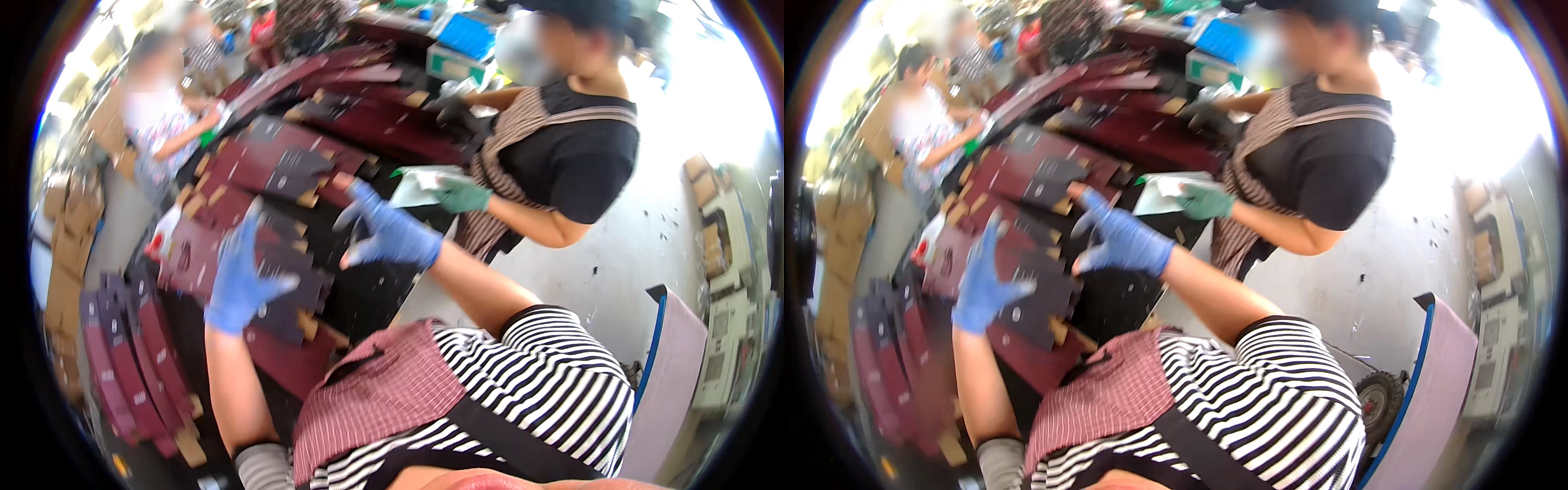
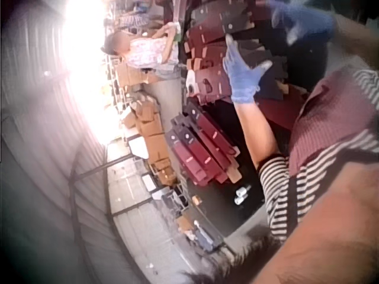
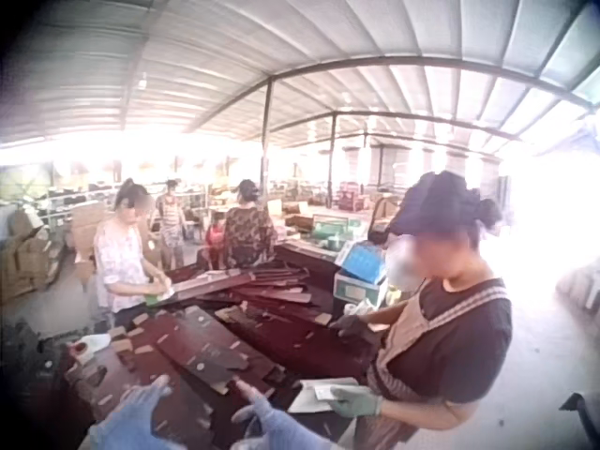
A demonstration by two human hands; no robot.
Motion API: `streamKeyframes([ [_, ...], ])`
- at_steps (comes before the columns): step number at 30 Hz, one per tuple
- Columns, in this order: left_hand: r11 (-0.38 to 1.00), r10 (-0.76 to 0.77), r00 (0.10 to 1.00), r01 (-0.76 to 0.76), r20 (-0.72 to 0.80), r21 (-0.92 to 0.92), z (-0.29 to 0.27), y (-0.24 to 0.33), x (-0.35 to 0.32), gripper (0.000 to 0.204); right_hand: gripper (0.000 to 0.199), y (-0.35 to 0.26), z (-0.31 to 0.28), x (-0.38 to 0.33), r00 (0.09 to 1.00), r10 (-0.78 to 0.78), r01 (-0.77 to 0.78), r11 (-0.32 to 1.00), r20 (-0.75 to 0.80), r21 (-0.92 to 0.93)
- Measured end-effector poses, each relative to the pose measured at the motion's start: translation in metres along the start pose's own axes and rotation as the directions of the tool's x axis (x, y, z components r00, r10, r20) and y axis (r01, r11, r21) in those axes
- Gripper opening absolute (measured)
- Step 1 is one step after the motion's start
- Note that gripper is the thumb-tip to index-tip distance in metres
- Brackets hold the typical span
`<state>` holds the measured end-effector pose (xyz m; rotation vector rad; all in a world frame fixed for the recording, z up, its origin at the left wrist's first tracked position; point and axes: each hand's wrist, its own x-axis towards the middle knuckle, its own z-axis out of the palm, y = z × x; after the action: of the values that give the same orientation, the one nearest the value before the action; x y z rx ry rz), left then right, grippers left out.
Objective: The person picks up flat cardboard sheets and folds them by hand into rectangular boxes, securing the bottom flaps.
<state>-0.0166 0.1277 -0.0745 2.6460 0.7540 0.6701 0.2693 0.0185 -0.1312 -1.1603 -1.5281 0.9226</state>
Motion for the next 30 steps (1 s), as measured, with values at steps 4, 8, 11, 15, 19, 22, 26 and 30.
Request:
streamKeyframes([
  [4, 0.988, -0.134, 0.985, 0.141, 0.111, -0.066, -0.018, 0.011, 0.026, 0.124, 0.133, 0.005, -0.024, -0.019, 0.995, 0.061, -0.056, 0.996, -0.085, 0.065],
  [8, 0.978, -0.026, 0.989, 0.055, 0.147, -0.199, -0.016, 0.015, 0.029, 0.126, 0.133, 0.016, -0.035, -0.035, 0.985, 0.117, -0.121, 0.992, -0.123, -0.027],
  [11, 0.970, -0.042, 0.959, 0.106, 0.279, -0.220, -0.002, 0.021, 0.038, 0.131, 0.128, 0.012, -0.025, -0.032, 0.993, 0.094, -0.095, 0.996, -0.075, -0.002],
  [15, 0.961, 0.050, 0.982, 0.003, 0.183, -0.275, 0.016, 0.022, 0.045, 0.125, 0.130, 0.002, -0.022, -0.027, 0.995, 0.051, -0.050, 0.999, -0.084, 0.012],
  [19, 0.981, 0.033, 0.980, -0.069, -0.194, -0.183, -0.013, -0.078, 0.011, 0.091, 0.105, 0.008, -0.064, -0.051, 0.840, -0.222, 0.270, 0.963, -0.495, 0.026],
  [22, 0.860, -0.505, 0.740, 0.473, -0.444, -0.192, -0.092, -0.163, -0.064, 0.067, 0.066, -0.037, -0.100, -0.082, 0.471, -0.149, 0.341, 0.940, -0.869, 0.023],
  [26, 0.801, -0.598, 0.568, 0.442, -0.565, -0.404, -0.115, -0.156, -0.142, 0.063, 0.040, -0.007, -0.119, -0.104, 0.521, -0.244, 0.287, 0.953, -0.818, -0.101],
  [30, 0.762, -0.618, 0.683, 0.642, -0.390, -0.083, -0.012, -0.188, -0.272, 0.061, 0.034, 0.051, -0.035, -0.078, 0.859, 0.086, -0.065, 0.996, -0.504, 0.059],
])
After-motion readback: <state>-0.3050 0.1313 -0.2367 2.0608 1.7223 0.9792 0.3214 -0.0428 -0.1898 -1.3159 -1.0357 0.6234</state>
